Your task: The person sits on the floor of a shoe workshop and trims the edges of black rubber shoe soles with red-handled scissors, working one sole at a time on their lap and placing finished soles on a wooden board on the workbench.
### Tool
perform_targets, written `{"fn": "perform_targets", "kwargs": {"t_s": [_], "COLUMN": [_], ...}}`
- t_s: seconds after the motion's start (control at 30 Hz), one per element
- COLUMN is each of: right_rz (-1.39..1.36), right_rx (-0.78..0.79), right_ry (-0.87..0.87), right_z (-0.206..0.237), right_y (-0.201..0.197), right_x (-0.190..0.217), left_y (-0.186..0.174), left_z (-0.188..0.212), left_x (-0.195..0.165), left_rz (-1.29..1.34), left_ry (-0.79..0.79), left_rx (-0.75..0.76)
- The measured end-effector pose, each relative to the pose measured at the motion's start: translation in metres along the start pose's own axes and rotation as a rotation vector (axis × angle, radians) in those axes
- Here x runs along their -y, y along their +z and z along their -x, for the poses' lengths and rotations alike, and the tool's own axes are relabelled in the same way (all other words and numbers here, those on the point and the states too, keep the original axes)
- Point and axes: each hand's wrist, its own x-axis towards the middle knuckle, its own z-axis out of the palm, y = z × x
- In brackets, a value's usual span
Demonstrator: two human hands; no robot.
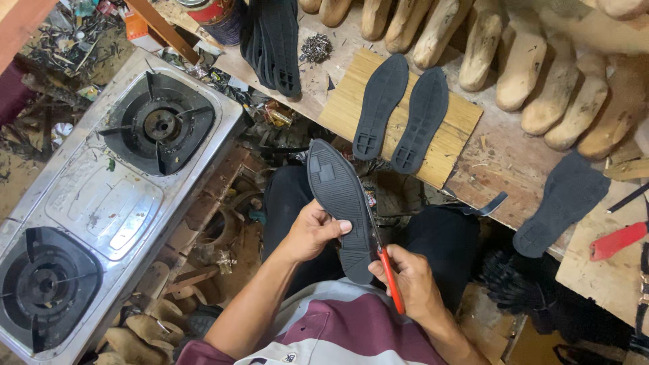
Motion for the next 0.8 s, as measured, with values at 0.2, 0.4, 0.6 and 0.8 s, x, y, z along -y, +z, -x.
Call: {"fn": "perform_targets", "kwargs": {"t_s": [0.2,0.4,0.6,0.8], "right_rz": [-0.014,0.045,0.108,0.069], "right_rx": [0.006,-0.087,-0.113,-0.059], "right_ry": [-0.070,-0.170,-0.262,-0.185], "right_z": [-0.001,-0.005,-0.006,0.002], "right_y": [0.001,0.004,-0.002,-0.007], "right_x": [-0.009,0.005,0.021,0.020], "left_y": [-0.005,0.014,0.016,0.006], "left_z": [-0.002,-0.003,0.000,0.005], "left_x": [-0.022,-0.017,-0.008,-0.012], "left_rz": [0.258,-0.045,-0.074,0.008], "left_ry": [-0.091,0.018,0.006,-0.004], "left_rx": [-0.128,-0.184,-0.128,-0.019]}}
